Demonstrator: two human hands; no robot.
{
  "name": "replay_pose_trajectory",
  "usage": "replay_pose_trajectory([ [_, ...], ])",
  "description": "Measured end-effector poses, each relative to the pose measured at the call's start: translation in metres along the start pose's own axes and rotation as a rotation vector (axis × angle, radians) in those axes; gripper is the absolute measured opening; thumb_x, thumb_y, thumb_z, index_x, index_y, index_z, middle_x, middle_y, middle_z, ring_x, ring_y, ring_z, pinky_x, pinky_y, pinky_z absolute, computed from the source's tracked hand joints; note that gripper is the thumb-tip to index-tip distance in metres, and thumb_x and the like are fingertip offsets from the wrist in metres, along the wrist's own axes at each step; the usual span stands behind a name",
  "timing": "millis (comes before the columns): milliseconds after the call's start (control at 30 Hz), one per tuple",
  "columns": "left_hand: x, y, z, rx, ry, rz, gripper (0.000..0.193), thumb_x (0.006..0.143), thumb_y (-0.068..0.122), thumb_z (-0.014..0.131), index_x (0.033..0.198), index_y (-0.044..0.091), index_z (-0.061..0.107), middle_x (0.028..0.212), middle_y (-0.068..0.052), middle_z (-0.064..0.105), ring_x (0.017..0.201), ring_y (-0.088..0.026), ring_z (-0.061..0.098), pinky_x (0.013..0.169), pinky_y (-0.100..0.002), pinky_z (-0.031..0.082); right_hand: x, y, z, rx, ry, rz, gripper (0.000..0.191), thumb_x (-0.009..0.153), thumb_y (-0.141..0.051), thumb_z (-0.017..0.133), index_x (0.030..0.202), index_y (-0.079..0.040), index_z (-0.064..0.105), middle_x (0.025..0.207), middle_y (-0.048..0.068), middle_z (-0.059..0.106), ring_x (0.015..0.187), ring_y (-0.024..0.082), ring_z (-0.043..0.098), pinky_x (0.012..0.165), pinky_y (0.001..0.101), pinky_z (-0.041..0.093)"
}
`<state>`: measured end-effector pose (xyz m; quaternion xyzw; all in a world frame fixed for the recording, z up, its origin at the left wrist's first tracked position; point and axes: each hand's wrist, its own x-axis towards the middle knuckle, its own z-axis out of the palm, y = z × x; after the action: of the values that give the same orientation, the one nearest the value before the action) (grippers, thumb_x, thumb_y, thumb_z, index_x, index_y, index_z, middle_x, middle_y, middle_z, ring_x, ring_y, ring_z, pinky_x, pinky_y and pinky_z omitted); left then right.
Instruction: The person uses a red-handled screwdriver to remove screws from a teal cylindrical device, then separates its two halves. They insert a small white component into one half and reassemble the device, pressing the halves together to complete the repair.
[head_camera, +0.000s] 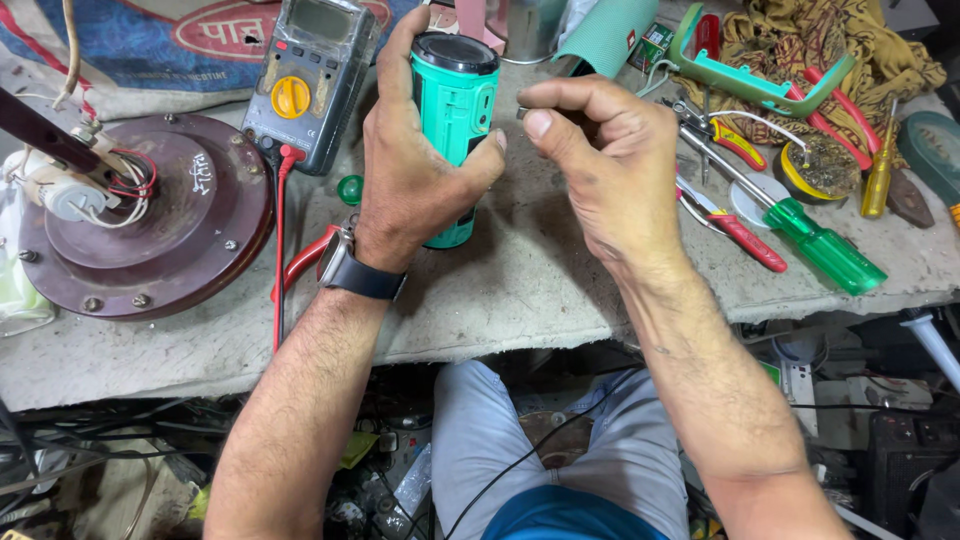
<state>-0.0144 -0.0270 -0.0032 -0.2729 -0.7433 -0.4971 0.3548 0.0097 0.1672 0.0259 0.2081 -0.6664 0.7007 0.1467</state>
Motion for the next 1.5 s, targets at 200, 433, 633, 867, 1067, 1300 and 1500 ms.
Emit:
replay_pose_trajectory([
  [200, 0.001, 0.005, -0.001, -0.003, 0.025, -0.027, 0.086, 0.09, 0.009, 0.082, 0.156, 0.008, 0.026, 0.13, -0.014, 0.067, 0.116, -0.025, 0.075, 0.102, -0.034, 0.061, 0.005, -0.003, 0.023, 0.055, 0.045, -0.01, 0.02, 0.098, 0.001, 0.077, 0.116, 0.005, 0.069, 0.097, 0.007, 0.074, 0.083, 0.009, 0.069, 0.079, 0.024, 0.06],
  [433, 0.001, 0.007, -0.004, 0.021, 0.047, 0.054, 0.09, 0.09, 0.011, 0.085, 0.156, 0.007, 0.023, 0.137, -0.019, 0.062, 0.121, -0.031, 0.071, 0.102, -0.038, 0.06, 0.004, 0.007, 0.031, 0.092, 0.078, -0.047, 0.02, 0.098, 0.001, 0.078, 0.112, 0.003, 0.064, 0.097, 0.007, 0.072, 0.085, 0.009, 0.07, 0.081, 0.0243, 0.061],
  [633, -0.002, 0.004, -0.002, 0.074, 0.053, 0.024, 0.09, 0.092, 0.011, 0.086, 0.156, 0.004, 0.023, 0.14, -0.019, 0.061, 0.126, -0.032, 0.07, 0.105, -0.036, 0.06, 0.005, 0.008, 0.03, 0.064, 0.078, -0.074, 0.028, 0.099, 0.004, 0.079, 0.108, -0.004, 0.053, 0.096, 0.007, 0.07, 0.086, 0.008, 0.067, 0.08, 0.0225, 0.057],
  [867, -0.005, 0.009, 0.001, 0.196, 0.089, 0.039, 0.091, 0.093, 0.014, 0.087, 0.156, 0.002, 0.021, 0.148, -0.023, 0.053, 0.132, -0.037, 0.064, 0.108, -0.037, 0.058, 0.007, 0.006, 0.03, 0.026, 0.088, -0.07, 0.042, 0.096, 0.01, 0.074, 0.105, -0.009, 0.037, 0.095, 0.008, 0.068, 0.084, 0.008, 0.064, 0.074, 0.021, 0.052],
  [1067, -0.011, 0.016, 0.005, 0.253, 0.104, 0.013, 0.093, 0.09, 0.015, 0.088, 0.155, 0.001, 0.023, 0.149, -0.023, 0.052, 0.131, -0.037, 0.064, 0.106, -0.038, 0.058, 0.001, 0.011, 0.028, -0.008, 0.127, -0.101, 0.044, 0.098, 0.011, 0.074, 0.105, -0.009, 0.035, 0.092, 0.008, 0.066, 0.078, 0.005, 0.059, 0.069, 0.0183, 0.049],
  [1300, -0.011, 0.012, 0.007, 0.28, 0.111, 0.058, 0.089, 0.09, 0.011, 0.085, 0.155, 0.004, 0.025, 0.145, -0.019, 0.056, 0.128, -0.035, 0.066, 0.105, -0.036, 0.059, -0.003, 0.018, 0.029, 0.079, 0.132, -0.084, 0.043, 0.099, 0.012, 0.07, 0.108, -0.009, 0.033, 0.097, 0.012, 0.068, 0.083, 0.009, 0.062, 0.075, 0.0226, 0.053],
  [1500, -0.006, 0.007, 0.005, 0.252, 0.11, 0.028, 0.086, 0.09, 0.008, 0.082, 0.155, 0.004, 0.025, 0.141, -0.019, 0.06, 0.122, -0.032, 0.07, 0.099, -0.037, 0.061, 0.001, 0.016, 0.025, 0.188, 0.106, -0.098, 0.042, 0.1, 0.012, 0.068, 0.111, -0.009, 0.033, 0.099, 0.013, 0.069, 0.086, 0.012, 0.067, 0.082, 0.0263, 0.059],
])
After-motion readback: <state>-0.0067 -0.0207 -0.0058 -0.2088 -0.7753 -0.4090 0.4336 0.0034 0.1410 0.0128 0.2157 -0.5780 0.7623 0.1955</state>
